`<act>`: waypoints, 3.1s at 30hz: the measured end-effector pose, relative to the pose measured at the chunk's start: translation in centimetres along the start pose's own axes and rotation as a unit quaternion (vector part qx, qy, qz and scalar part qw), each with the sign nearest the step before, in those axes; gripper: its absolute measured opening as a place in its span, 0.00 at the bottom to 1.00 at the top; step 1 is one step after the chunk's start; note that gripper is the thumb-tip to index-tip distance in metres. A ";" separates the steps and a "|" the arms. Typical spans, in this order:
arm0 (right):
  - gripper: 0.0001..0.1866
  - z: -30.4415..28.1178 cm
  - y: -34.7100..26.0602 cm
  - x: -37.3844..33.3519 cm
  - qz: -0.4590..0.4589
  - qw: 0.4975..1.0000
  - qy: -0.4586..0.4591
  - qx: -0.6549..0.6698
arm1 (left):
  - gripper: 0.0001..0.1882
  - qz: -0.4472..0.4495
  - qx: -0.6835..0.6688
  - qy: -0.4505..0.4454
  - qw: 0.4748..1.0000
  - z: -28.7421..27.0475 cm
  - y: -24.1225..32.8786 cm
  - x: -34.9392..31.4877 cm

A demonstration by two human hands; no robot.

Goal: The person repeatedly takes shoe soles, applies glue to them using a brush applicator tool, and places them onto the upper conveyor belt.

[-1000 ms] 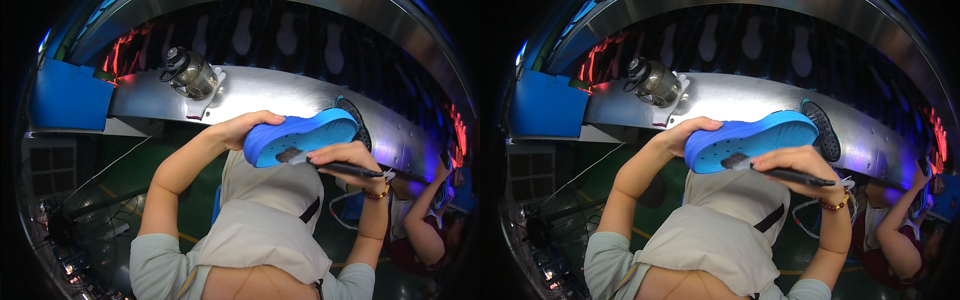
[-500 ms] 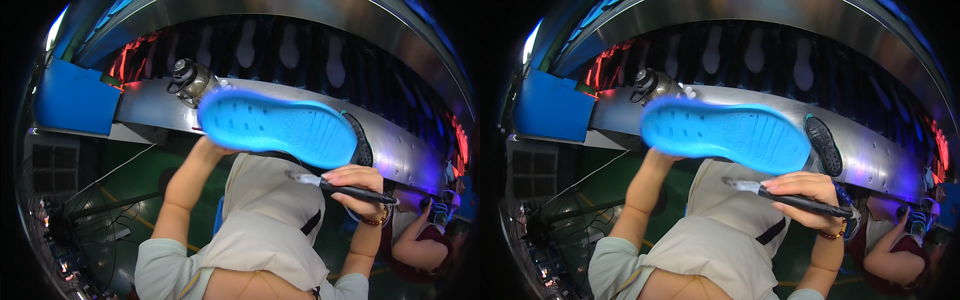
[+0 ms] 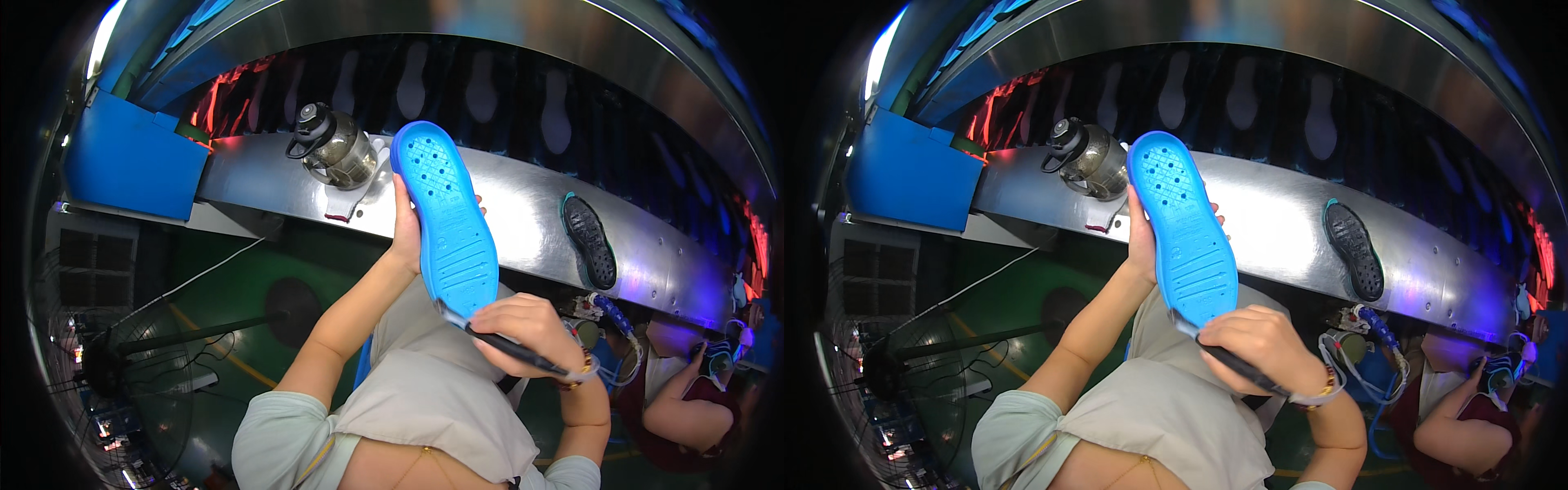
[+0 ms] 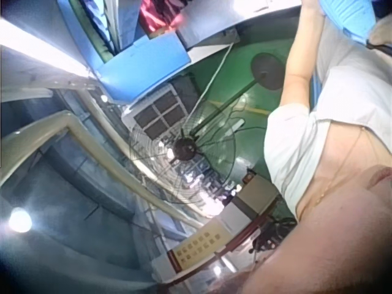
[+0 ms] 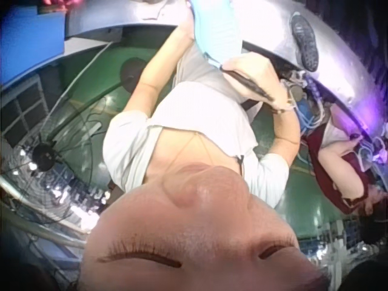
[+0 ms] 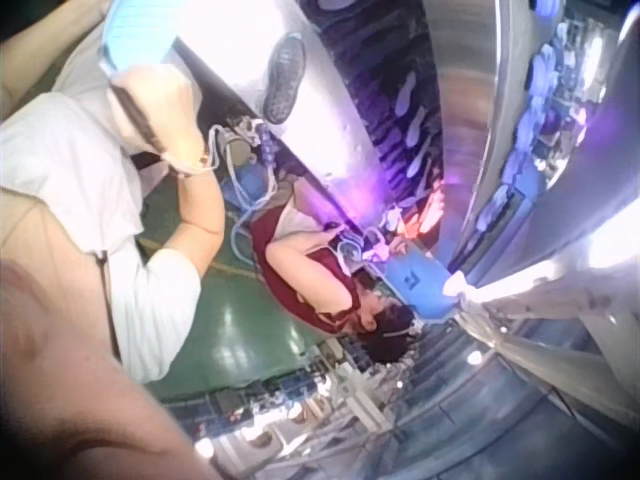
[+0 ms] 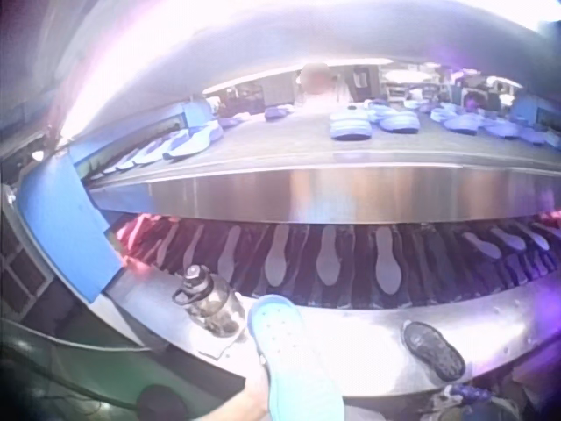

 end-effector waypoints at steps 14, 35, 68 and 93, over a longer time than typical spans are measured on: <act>0.10 -1.8 2.6 -0.2 0.175 0.966 0.145 0.122 | 0.47 0.097 -0.016 -0.053 0.994 3.8 0.5 -0.5; 0.09 2.0 0.0 -1.1 0.133 0.936 0.240 0.222 | 0.28 0.045 -0.087 -0.089 0.991 4.4 -2.5 -2.6; 0.11 -3.2 1.2 0.5 0.025 0.999 0.044 -0.008 | 0.25 -0.181 0.004 -0.012 0.983 5.4 1.1 -1.3; 0.10 -6.1 4.2 -1.1 0.070 0.992 -0.098 -0.038 | 0.31 -0.267 0.297 0.057 0.915 5.4 2.8 -4.1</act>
Point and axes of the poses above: each hand's wrist, its own x-axis towards the middle knuckle, its own z-axis out of the palm, y = z × x, the point moved 1 cm from there along x, towards the middle knuckle, and after that the axes turned 14 degrees about -x, right-handed, at the moved point
